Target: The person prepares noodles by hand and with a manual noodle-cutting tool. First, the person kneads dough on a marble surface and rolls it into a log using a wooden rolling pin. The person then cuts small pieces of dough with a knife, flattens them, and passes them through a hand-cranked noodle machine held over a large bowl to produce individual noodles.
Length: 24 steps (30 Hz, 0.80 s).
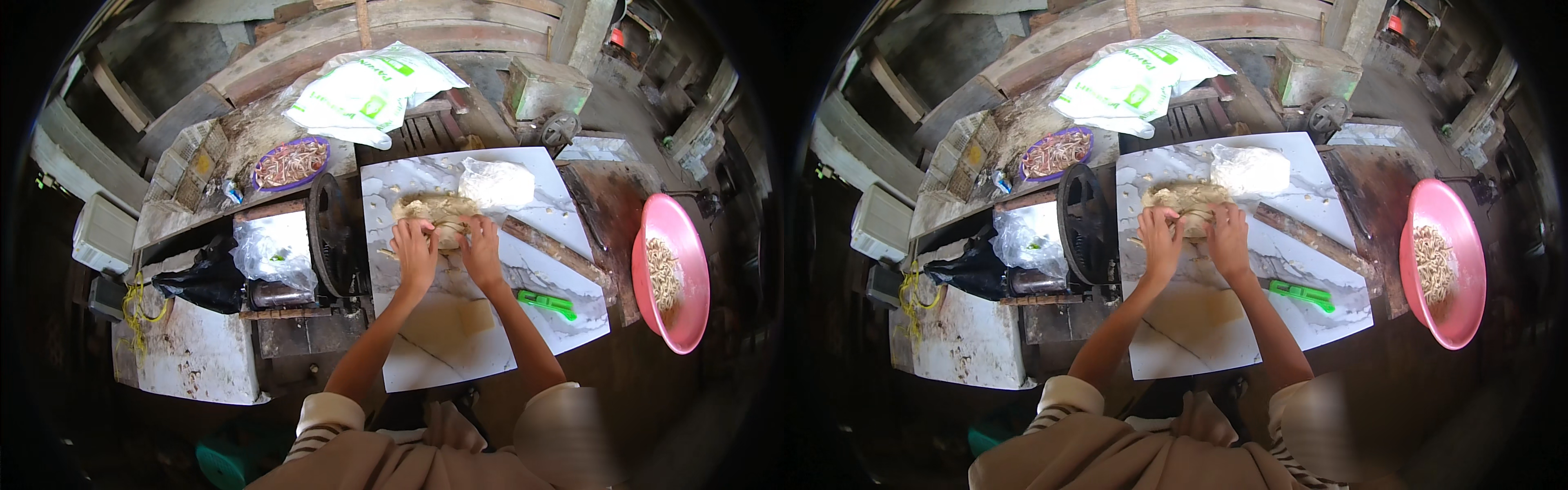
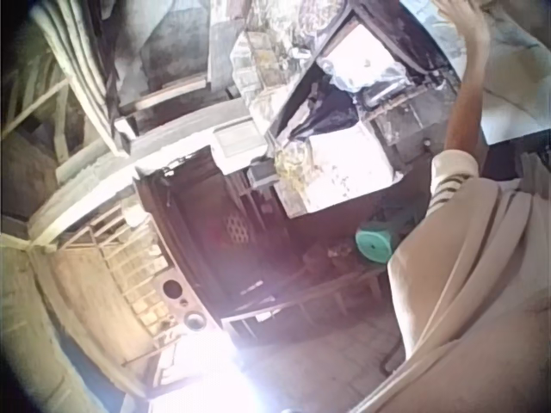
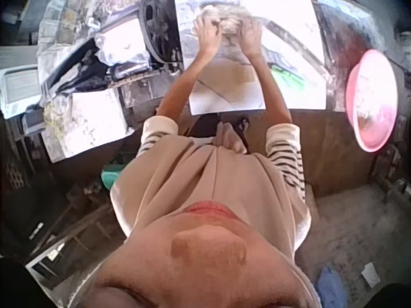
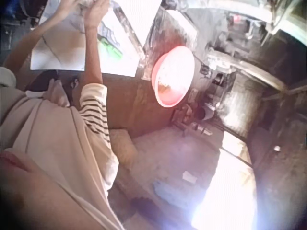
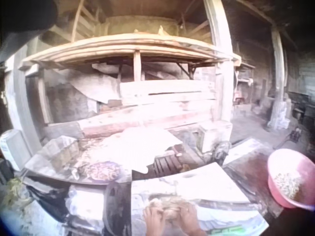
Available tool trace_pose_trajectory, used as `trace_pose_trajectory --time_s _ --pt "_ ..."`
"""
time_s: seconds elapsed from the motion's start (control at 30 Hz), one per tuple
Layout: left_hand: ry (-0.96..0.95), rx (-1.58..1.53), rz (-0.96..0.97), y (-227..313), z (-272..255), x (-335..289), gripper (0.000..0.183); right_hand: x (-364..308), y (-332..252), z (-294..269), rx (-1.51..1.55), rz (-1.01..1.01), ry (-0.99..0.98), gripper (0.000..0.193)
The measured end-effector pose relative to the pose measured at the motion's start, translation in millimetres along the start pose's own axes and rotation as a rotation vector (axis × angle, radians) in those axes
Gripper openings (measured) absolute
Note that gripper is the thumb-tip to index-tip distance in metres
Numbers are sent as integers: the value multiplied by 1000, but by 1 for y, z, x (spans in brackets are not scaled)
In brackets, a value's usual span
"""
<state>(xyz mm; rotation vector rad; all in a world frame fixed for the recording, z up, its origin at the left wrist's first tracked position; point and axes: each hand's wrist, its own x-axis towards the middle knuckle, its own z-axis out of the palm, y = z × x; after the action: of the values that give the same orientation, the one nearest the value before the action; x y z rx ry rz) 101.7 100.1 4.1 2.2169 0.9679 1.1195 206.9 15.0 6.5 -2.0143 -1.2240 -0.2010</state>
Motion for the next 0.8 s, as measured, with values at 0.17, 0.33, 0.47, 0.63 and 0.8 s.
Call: trace_pose_trajectory --time_s 0.17,0.33,0.47,0.63,0.8 --pt "-313 -252 204 14 -33 -52 28 -52 -14 -39 -45 -230 -159 35" --pt "-377 88 280 38 -40 -113 49 -103 -13 -58 -132 -284 -272 37" --pt "-286 197 297 46 -37 -133 46 -117 -9 -61 -152 -301 -256 36" --pt "-284 74 230 46 -35 -128 36 -116 1 -59 -138 -353 -220 32" --pt "-313 -16 177 39 -35 -114 25 -109 4 -62 -87 -381 -235 33"
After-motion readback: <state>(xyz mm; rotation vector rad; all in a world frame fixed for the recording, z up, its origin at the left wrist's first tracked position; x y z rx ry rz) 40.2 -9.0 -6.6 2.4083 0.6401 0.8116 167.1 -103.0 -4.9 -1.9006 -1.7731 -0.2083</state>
